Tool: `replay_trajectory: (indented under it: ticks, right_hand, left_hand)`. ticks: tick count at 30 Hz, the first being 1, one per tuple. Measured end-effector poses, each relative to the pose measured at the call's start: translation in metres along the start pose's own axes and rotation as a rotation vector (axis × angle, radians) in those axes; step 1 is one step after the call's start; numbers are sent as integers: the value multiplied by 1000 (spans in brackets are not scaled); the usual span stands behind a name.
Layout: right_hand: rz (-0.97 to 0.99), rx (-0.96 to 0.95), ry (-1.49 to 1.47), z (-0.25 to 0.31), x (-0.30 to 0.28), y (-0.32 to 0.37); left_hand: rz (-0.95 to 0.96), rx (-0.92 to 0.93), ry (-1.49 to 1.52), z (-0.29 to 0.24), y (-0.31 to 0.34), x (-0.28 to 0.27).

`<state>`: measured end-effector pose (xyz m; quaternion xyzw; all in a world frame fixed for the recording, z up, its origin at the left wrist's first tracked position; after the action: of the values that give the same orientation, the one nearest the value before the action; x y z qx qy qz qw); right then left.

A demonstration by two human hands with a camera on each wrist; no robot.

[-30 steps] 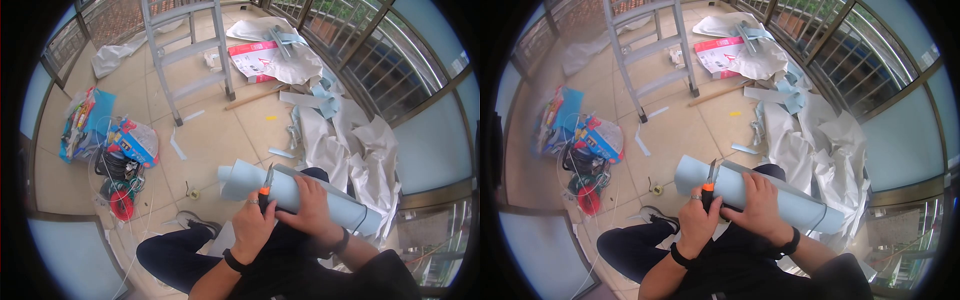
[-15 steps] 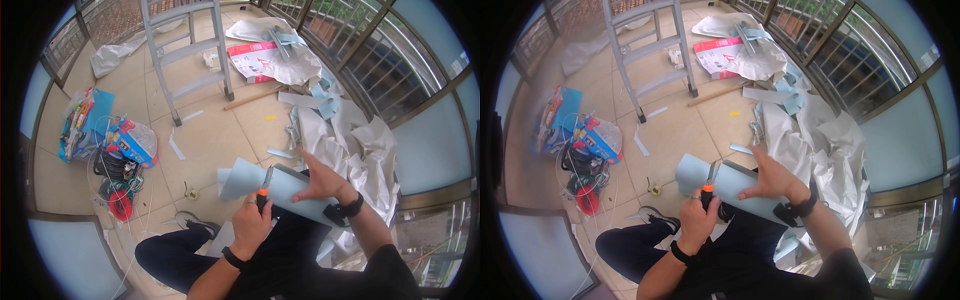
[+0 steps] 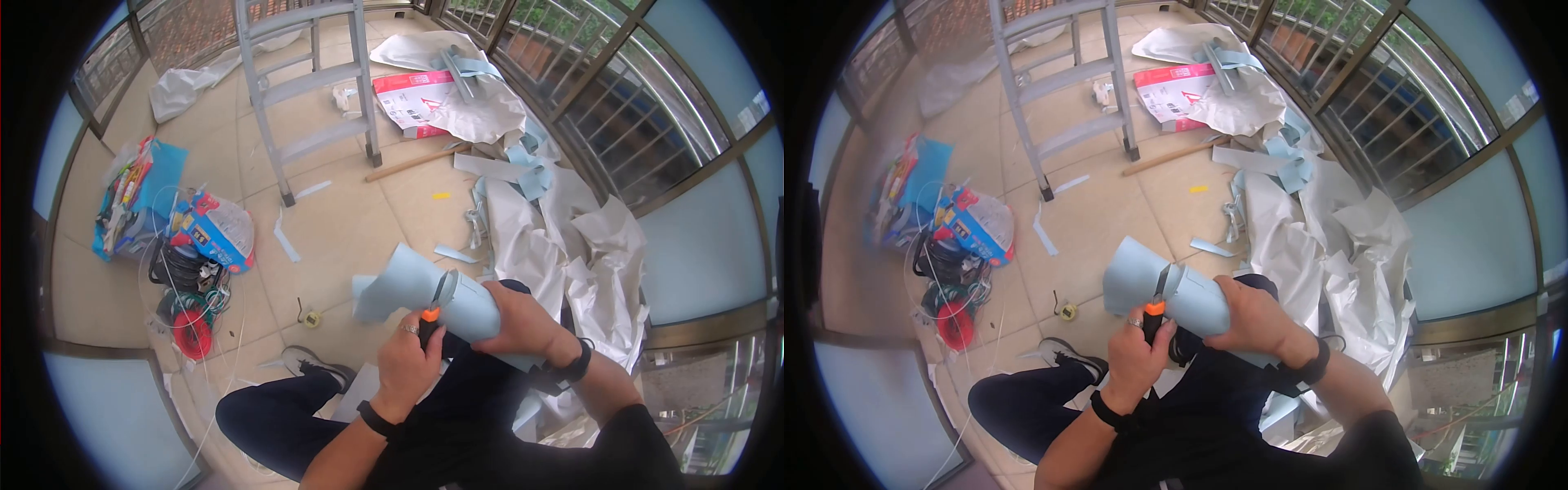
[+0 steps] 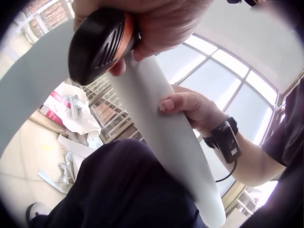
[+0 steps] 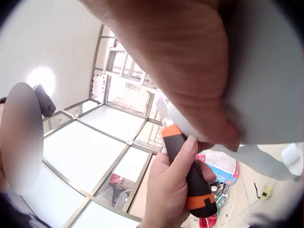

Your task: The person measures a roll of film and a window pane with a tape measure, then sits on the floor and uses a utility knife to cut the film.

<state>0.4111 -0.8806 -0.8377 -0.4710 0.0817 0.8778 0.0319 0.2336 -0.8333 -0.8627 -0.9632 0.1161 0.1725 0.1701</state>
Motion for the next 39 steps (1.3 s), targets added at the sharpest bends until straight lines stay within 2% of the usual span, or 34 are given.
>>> replay_trajectory:
  ticks: [1,5,7,8,10,13,14,16,17,19,22,29,35,37,39]
  right_hand:
    - [-109,-35,64,4,-11,0]
    - [-215,7,152,-4,-15,-2]
    - [-366,-74,227,5,-25,-4]
    - [-367,-75,226,8,-21,-5]
    - [-435,-3,345,9,-19,-2]
    - [-524,-19,356,14,-14,4]
    - [-517,-20,351,15,-11,5]
    - [-551,-40,358,21,-10,7]
    - [-546,-41,354,22,-7,8]
    - [-489,-11,402,20,2,8]
    - [-477,-39,439,25,11,6]
    - [-496,-52,459,23,10,4]
    - [-453,19,405,12,9,6]
    - [-404,-9,397,10,16,6]
    - [-416,-60,424,14,18,4]
  left_hand:
    - [2,25,17,-1,-5,2]
    - [24,64,63,5,-23,13]
    - [76,8,53,16,-27,23]
    - [76,8,52,16,-26,22]
    - [12,58,75,9,-24,14]
    - [10,63,-28,1,-14,-6]
    - [10,55,-33,-5,-15,-18]
    - [277,5,-248,-14,-13,-21]
    - [277,-1,-251,-20,-17,-29]
    - [441,-3,-449,-21,-18,-27]
    - [508,31,-553,-26,-21,-24]
    - [532,21,-571,-33,-26,-14]
    - [566,36,-546,-29,-15,-14]
    - [498,75,-554,-26,-6,-18]
    - [519,35,-578,-16,8,-22]
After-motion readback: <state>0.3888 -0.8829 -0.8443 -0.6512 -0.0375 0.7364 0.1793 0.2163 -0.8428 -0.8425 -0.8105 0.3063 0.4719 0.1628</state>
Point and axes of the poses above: each hand's wrist, its own y-axis away from the middle knuckle, its own x-axis out of the palm, z = x × y, the point moved 10 cm from there along -y, towards the middle knuckle, and after that the axes turned 9 degrees about -z, right-handed, at the moved point
